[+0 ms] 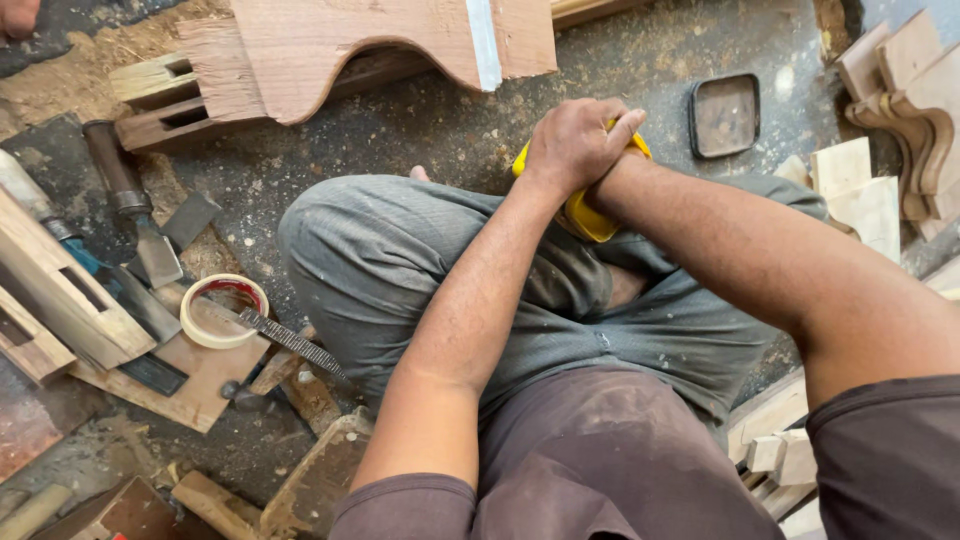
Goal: The person sits on the floor and applies a white paste from a yellow container onto various wooden pieces by hand. They handle several carved and straight wooden components, spreading the substance on edges and surfaces before placing them aside.
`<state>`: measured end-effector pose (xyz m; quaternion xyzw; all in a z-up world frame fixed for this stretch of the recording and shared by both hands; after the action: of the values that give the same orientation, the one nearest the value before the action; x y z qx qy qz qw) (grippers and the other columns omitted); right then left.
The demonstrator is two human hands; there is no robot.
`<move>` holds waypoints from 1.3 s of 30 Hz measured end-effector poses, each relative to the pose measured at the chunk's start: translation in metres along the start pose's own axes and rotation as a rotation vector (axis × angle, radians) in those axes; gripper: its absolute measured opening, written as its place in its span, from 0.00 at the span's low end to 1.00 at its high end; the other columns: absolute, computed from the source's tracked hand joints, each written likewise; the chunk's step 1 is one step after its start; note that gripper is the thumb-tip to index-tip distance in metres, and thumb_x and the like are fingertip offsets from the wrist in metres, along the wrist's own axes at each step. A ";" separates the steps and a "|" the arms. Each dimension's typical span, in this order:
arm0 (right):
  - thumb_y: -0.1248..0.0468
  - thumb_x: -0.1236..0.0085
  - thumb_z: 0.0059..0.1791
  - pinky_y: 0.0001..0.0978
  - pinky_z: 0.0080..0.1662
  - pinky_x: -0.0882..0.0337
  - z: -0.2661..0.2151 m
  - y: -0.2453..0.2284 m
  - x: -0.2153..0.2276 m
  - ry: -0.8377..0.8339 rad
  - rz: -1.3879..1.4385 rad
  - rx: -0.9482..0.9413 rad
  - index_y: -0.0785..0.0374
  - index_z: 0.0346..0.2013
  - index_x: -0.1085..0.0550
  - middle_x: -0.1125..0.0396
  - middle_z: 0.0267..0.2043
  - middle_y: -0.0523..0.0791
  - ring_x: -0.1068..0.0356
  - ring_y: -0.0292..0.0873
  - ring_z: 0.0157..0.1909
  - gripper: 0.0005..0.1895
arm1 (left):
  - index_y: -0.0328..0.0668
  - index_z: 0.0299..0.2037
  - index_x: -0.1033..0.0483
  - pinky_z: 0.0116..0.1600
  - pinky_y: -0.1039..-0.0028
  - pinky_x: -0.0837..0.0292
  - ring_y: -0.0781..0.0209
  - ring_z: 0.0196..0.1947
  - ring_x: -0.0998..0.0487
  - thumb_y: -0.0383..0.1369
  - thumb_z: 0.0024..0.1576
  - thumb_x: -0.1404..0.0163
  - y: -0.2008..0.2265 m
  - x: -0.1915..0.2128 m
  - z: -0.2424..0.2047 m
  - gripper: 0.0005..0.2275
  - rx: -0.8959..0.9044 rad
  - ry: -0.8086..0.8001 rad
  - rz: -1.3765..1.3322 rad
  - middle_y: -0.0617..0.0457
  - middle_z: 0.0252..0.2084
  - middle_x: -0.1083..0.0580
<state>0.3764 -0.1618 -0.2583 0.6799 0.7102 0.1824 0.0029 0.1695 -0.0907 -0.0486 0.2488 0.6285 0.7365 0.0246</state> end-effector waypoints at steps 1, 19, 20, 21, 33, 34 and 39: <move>0.52 0.46 0.48 0.41 0.34 0.28 0.000 0.000 0.004 -0.039 0.048 -0.002 0.48 0.38 0.27 0.30 0.35 0.42 0.29 0.42 0.34 0.08 | 0.54 0.32 0.16 0.40 0.56 0.22 0.46 0.33 0.17 0.49 0.57 0.50 0.000 0.002 0.001 0.14 -0.002 -0.005 0.002 0.49 0.31 0.19; 0.52 0.52 0.53 0.35 0.28 0.33 -0.013 0.032 -0.012 -0.227 0.710 -0.233 0.52 0.35 0.35 0.35 0.26 0.42 0.34 0.41 0.24 0.10 | 0.52 0.28 0.18 0.41 0.55 0.21 0.43 0.33 0.18 0.47 0.53 0.49 -0.012 -0.012 0.010 0.13 -0.010 -0.052 -0.032 0.47 0.31 0.19; 0.52 0.53 0.53 0.35 0.27 0.33 -0.014 0.032 -0.009 -0.218 0.735 -0.241 0.52 0.35 0.35 0.35 0.25 0.42 0.34 0.41 0.23 0.10 | 0.52 0.28 0.18 0.41 0.54 0.22 0.42 0.33 0.19 0.47 0.53 0.49 -0.011 -0.010 0.008 0.12 -0.022 -0.038 -0.027 0.46 0.31 0.20; 0.52 0.53 0.53 0.35 0.27 0.34 -0.013 0.030 -0.007 -0.206 0.756 -0.236 0.53 0.34 0.36 0.35 0.25 0.42 0.34 0.41 0.23 0.10 | 0.52 0.28 0.18 0.41 0.53 0.22 0.41 0.33 0.19 0.47 0.53 0.49 -0.010 -0.009 0.005 0.12 -0.030 -0.030 -0.021 0.44 0.30 0.20; 0.57 0.57 0.53 0.36 0.25 0.35 -0.014 0.014 -0.050 -0.329 0.806 -0.178 0.63 0.33 0.33 0.37 0.21 0.44 0.36 0.42 0.19 0.13 | 0.50 0.30 0.19 0.39 0.54 0.22 0.42 0.33 0.18 0.48 0.55 0.49 -0.016 -0.019 -0.001 0.14 -0.041 0.021 -0.070 0.44 0.30 0.21; 0.58 0.57 0.53 0.36 0.25 0.34 -0.021 0.006 -0.050 -0.344 0.767 -0.152 0.65 0.33 0.32 0.37 0.20 0.45 0.36 0.42 0.19 0.13 | 0.50 0.30 0.19 0.39 0.55 0.21 0.42 0.34 0.18 0.48 0.55 0.49 -0.016 -0.016 -0.006 0.14 -0.039 0.025 -0.095 0.44 0.30 0.21; 0.63 0.56 0.51 0.39 0.24 0.32 -0.090 -0.022 0.022 -0.165 0.546 0.098 0.73 0.34 0.28 0.36 0.20 0.47 0.35 0.44 0.18 0.14 | 0.54 0.34 0.18 0.37 0.56 0.22 0.46 0.32 0.17 0.48 0.57 0.50 -0.009 0.004 0.000 0.13 0.007 0.065 -0.019 0.47 0.30 0.20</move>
<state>0.3304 -0.1632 -0.1747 0.8577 0.5064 0.0860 -0.0216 0.1635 -0.0877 -0.0557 0.2190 0.6340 0.7416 0.0104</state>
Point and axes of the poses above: each hand's wrist, its own z-axis towards the middle knuckle, its own x-axis out of the back of the hand, y = z × x, the point moved 3 cm from there along z, towards the middle knuckle
